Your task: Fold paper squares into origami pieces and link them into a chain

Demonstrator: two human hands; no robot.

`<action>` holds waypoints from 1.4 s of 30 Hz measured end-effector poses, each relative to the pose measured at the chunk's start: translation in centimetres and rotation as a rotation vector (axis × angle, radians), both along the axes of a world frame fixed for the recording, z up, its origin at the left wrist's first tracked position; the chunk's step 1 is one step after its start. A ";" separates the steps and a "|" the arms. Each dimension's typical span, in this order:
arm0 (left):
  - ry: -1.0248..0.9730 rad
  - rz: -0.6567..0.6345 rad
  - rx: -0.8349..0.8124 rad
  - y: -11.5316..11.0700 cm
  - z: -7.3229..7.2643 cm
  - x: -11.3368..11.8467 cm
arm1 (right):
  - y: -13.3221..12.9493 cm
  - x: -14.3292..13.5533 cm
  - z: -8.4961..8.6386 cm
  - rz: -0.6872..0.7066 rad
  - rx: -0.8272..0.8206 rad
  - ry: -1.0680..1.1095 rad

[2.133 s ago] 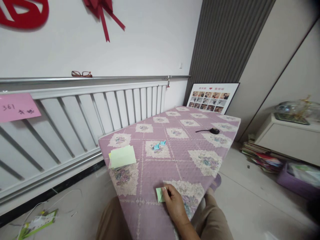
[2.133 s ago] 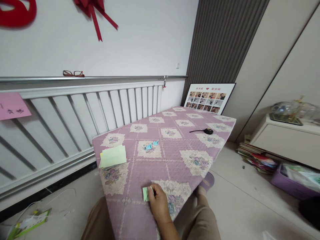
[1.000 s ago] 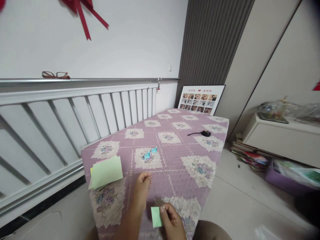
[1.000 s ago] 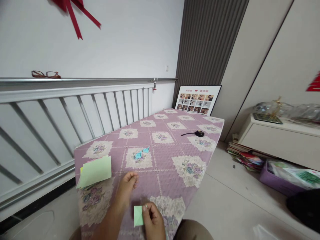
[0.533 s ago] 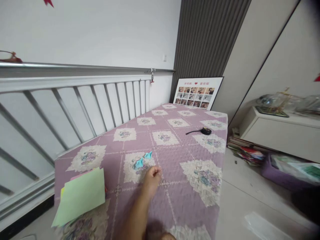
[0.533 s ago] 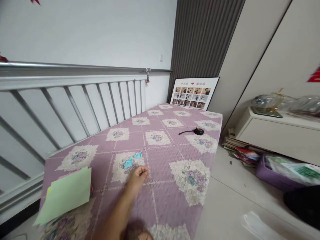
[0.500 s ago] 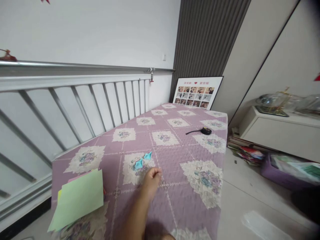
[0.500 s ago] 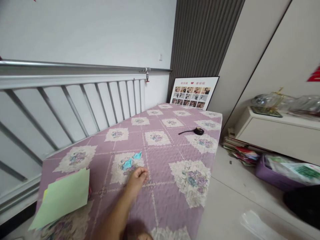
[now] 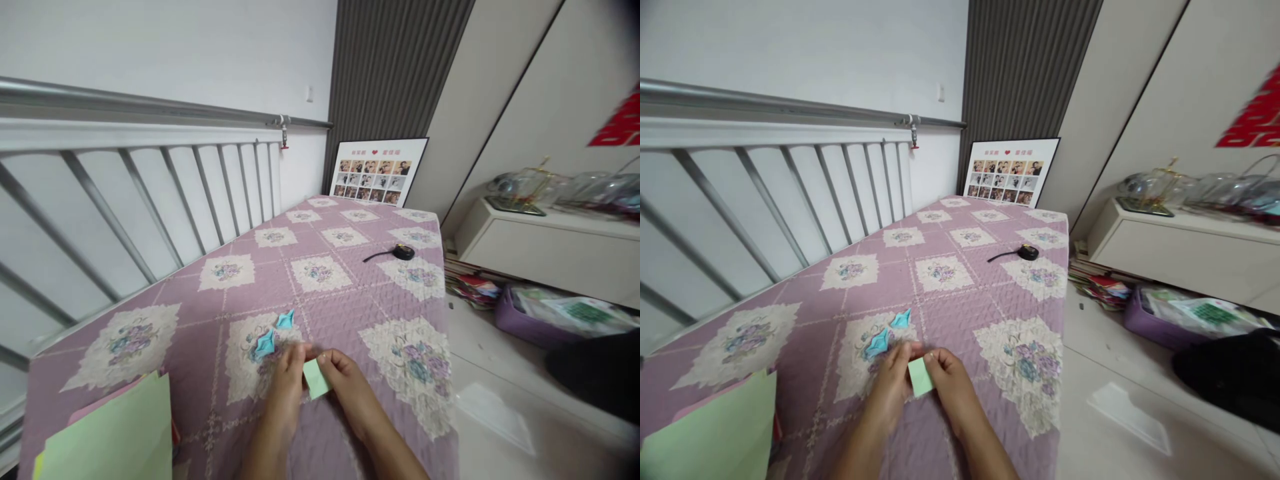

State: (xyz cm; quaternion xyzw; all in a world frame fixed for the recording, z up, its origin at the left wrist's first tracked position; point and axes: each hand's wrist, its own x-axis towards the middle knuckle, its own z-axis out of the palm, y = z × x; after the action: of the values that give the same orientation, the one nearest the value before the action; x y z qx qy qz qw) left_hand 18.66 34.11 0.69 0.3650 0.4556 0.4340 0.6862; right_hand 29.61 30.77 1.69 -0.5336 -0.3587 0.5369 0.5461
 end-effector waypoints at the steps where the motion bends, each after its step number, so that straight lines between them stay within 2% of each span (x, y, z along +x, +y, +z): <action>1: 0.008 -0.034 0.005 0.1 -0.1 0.0 | 0.3 0.2 0.0 -0.012 -0.003 -0.026; 7: 0.071 -0.154 -0.010 0.4 -0.8 0.1 | 1.1 0.7 0.6 -0.100 0.012 -0.080; 13: 0.120 -0.197 -0.019 0.2 -0.2 0.1 | 1.3 1.0 0.8 -0.101 0.004 -0.101; 18: 0.185 -0.178 0.002 0.2 0.0 0.2 | 1.5 1.0 0.5 -0.081 0.044 -0.113; 24: 0.190 -0.111 -0.031 0.3 0.1 0.4 | 1.5 0.4 0.5 -0.197 0.111 -0.155; 36: 0.088 -0.050 -0.023 0.5 0.1 0.3 | 1.0 -0.2 1.4 -0.042 0.163 -0.247; 42: -0.006 0.017 -0.018 0.5 0.5 0.1 | 0.8 -0.6 1.5 0.073 0.220 -0.151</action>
State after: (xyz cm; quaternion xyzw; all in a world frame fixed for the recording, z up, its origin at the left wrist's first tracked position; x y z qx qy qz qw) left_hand 18.72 34.66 1.19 0.3533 0.4606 0.4369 0.6871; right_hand 29.04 31.62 3.21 -0.4958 -0.4746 0.4722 0.5531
